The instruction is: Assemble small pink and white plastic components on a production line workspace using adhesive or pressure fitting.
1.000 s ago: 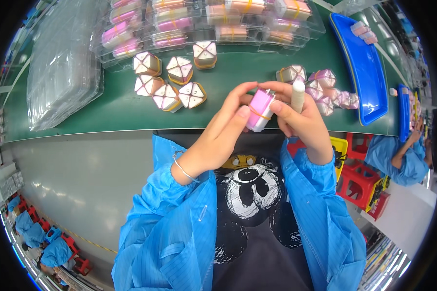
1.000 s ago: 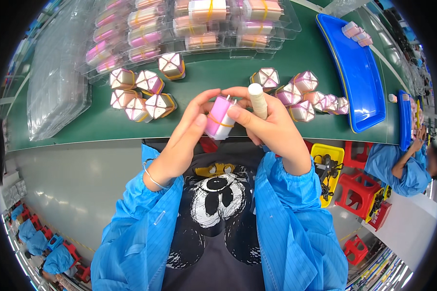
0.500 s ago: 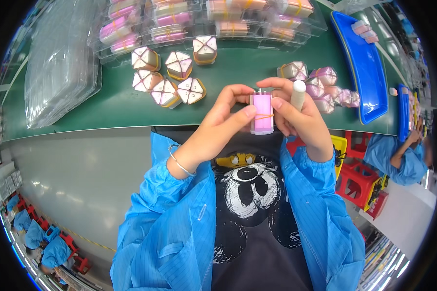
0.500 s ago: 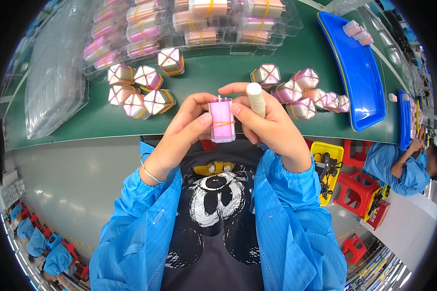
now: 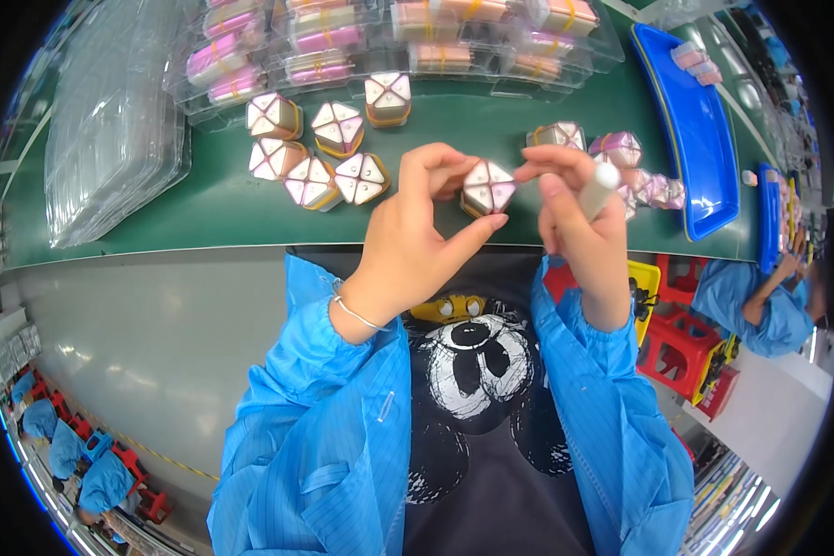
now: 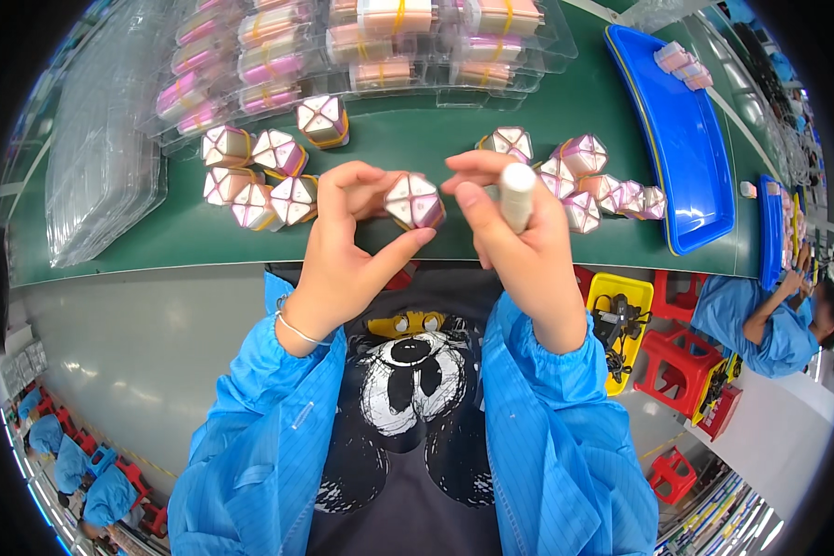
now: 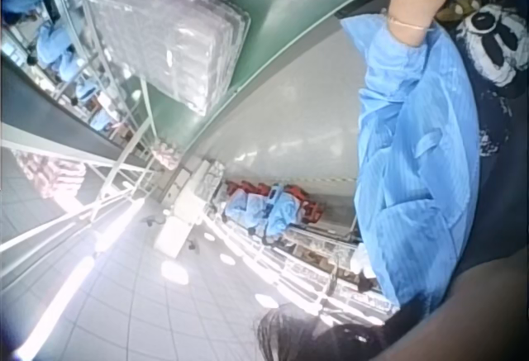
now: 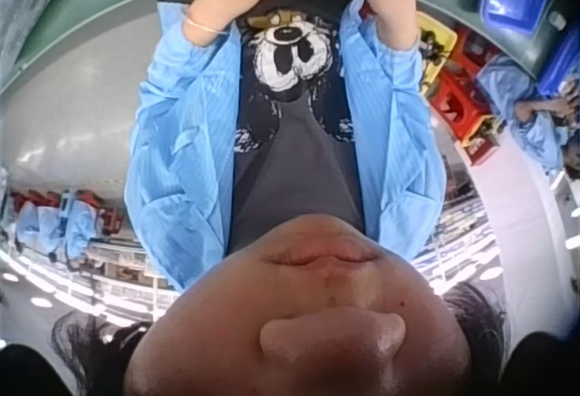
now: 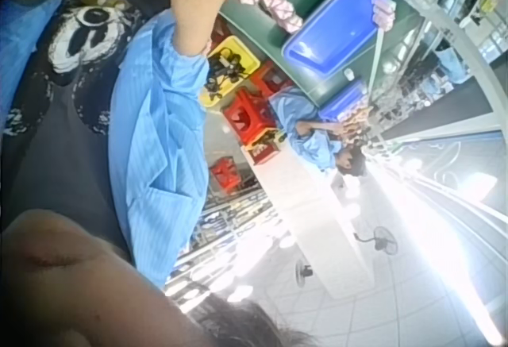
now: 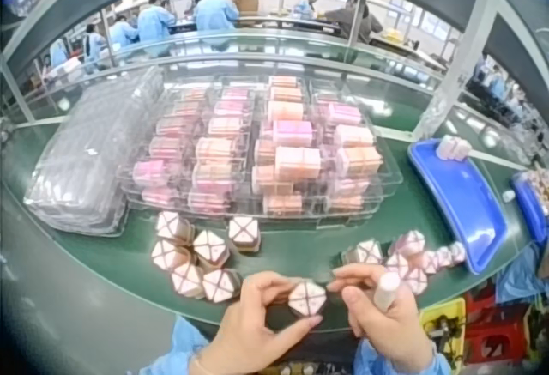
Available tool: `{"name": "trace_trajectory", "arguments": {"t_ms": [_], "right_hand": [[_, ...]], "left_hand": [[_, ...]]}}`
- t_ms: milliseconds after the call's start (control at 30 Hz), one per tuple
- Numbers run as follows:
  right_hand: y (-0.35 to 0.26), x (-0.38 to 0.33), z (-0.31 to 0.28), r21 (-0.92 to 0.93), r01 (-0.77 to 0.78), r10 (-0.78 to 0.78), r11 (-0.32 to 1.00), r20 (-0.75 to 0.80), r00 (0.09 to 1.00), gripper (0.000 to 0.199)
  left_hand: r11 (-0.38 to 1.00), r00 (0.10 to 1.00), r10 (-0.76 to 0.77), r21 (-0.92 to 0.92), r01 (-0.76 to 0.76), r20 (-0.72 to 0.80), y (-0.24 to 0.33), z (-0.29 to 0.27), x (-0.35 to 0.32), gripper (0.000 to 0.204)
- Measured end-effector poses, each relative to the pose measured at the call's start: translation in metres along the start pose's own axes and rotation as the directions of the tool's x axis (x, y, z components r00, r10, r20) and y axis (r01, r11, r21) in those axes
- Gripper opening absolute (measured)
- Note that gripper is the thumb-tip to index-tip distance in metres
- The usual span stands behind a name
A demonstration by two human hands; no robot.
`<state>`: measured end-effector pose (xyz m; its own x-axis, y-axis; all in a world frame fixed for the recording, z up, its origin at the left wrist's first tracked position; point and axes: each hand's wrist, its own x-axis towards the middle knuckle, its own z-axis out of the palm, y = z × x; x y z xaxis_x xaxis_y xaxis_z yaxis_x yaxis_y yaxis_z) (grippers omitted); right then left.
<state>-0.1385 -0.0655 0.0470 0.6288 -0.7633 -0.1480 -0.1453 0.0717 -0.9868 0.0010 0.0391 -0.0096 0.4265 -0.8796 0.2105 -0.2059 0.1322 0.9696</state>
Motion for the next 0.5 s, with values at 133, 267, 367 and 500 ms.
{"name": "trace_trajectory", "arguments": {"t_ms": [133, 267, 367, 500], "right_hand": [[0.004, 0.001, -0.008, 0.140, 0.387, -0.367, 0.911, -0.145, 0.919, 0.027], [0.005, 0.008, 0.005, 0.327, 0.584, -0.543, 0.743, -0.216, 0.811, 0.036], [0.004, 0.010, 0.014, 0.357, 0.594, -0.566, 0.721, -0.191, 0.802, 0.038], [0.003, 0.012, 0.020, 0.335, 0.537, -0.536, 0.774, -0.105, 0.838, 0.040]], "left_hand": [[0.909, 0.988, 0.138, 0.387, -0.153, 0.068, 0.003, -0.004, 0.007, 0.051], [0.909, 0.989, 0.144, 0.393, -0.139, 0.017, 0.000, -0.001, 0.005, 0.044], [0.889, 0.985, 0.171, 0.428, -0.164, 0.023, -0.003, -0.001, 0.002, 0.047], [0.876, 0.982, 0.183, 0.447, -0.181, 0.038, -0.004, -0.002, 0.002, 0.050]]}}
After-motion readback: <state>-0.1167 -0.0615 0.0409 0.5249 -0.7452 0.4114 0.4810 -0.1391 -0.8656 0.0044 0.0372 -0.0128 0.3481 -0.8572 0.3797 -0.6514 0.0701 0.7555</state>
